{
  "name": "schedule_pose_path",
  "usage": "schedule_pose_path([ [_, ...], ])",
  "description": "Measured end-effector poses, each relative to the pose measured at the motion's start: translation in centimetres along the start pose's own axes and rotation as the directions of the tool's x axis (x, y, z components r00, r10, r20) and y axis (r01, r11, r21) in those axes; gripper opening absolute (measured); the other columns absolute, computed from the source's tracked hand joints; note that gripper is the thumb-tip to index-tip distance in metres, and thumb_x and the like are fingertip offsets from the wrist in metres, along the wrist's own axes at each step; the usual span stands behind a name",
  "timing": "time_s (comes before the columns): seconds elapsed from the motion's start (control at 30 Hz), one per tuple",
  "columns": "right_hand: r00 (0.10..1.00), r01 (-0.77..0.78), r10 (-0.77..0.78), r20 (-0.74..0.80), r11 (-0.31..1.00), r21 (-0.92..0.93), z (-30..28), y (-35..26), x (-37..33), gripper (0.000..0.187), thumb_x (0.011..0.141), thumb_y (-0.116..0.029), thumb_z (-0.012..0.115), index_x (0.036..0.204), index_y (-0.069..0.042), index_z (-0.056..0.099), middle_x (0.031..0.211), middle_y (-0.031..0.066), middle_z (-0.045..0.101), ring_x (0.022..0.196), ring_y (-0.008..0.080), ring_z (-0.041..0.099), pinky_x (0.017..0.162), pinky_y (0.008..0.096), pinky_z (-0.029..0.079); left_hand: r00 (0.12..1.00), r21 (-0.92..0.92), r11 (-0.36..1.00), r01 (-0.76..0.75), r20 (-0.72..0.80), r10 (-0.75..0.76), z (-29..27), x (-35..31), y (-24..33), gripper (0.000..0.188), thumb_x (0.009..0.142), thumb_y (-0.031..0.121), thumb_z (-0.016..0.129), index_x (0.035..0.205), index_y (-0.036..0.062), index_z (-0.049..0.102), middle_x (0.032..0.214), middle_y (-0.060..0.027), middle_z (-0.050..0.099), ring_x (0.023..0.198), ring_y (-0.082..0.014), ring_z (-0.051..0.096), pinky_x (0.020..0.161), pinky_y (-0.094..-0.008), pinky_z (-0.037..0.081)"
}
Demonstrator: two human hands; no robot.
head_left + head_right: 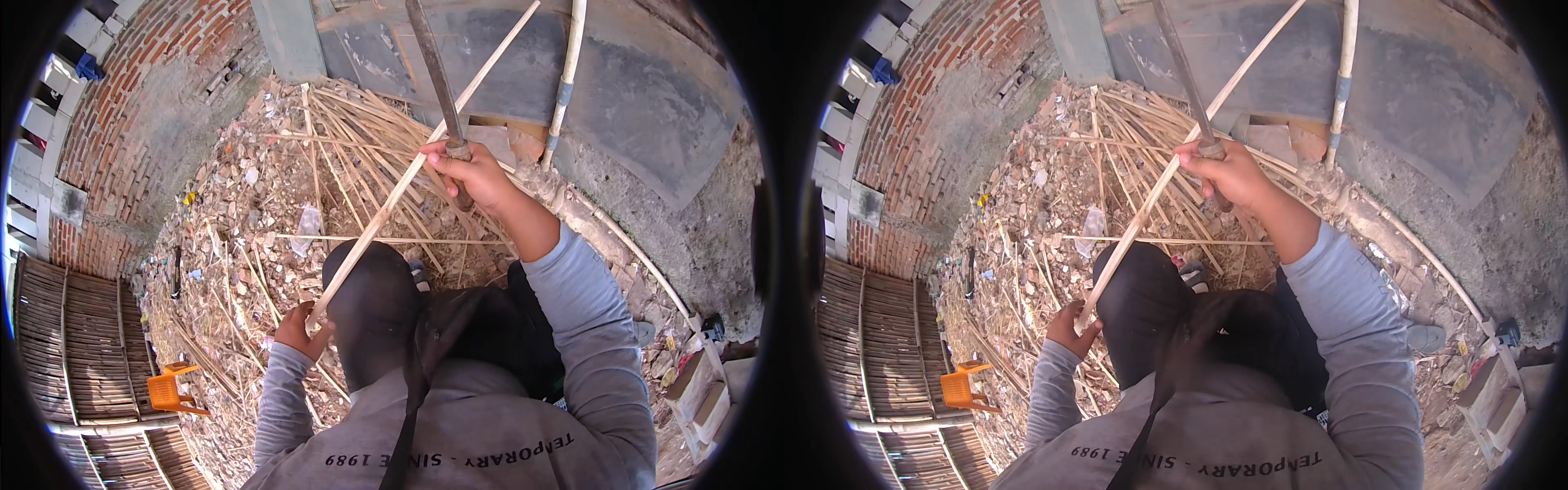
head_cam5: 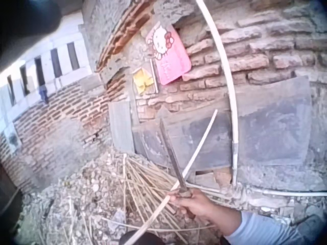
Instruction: The person scrapes a long bamboo strip with a knife while sitting on the ground, smoothing the surface and picking up other bamboo pieces from a pile.
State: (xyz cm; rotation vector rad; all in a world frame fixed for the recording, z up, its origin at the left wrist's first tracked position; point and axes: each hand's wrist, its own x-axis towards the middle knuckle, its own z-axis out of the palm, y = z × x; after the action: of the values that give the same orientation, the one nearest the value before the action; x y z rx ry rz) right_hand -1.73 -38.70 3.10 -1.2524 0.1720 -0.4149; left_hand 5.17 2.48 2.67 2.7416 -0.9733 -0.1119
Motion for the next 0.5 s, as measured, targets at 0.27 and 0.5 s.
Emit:
schedule_pose_path([
  [0.27,0.960,0.083,-0.210,-0.183,0.842,-0.532,0.1,-0.1,-0.2,0.036,0.085,-0.032,0.072,0.111,-0.008,0.066,0.061,0.0042,0.059,0.054,0.0163,0.058,0.053,0.0326,0.046,0.983,-0.137,0.973,0.183,0.028,-0.181,3.9,-3.1,0.7,0.038,0.087,0.038,0.063,0.100,0.0028,0.061,0.067,-0.0204,0.064,0.066,-0.0430,0.064,0.062,-0.0475,0.051],
  [0.5,0.948,0.275,-0.248,0.200,0.320,-0.907,2.1,-1.1,-2.1,0.025,0.076,-0.030,0.071,0.089,-0.011,0.062,0.072,0.0130,0.065,0.072,0.0365,0.065,0.063,0.0479,0.050,0.981,-0.256,0.948,0.189,0.097,-0.169,5.1,-5.8,0.1,0.039,0.094,0.041,0.051,0.101,0.0031,0.060,0.078,-0.0249,0.063,0.073,-0.0439,0.063,0.064,-0.0486,0.049],
])
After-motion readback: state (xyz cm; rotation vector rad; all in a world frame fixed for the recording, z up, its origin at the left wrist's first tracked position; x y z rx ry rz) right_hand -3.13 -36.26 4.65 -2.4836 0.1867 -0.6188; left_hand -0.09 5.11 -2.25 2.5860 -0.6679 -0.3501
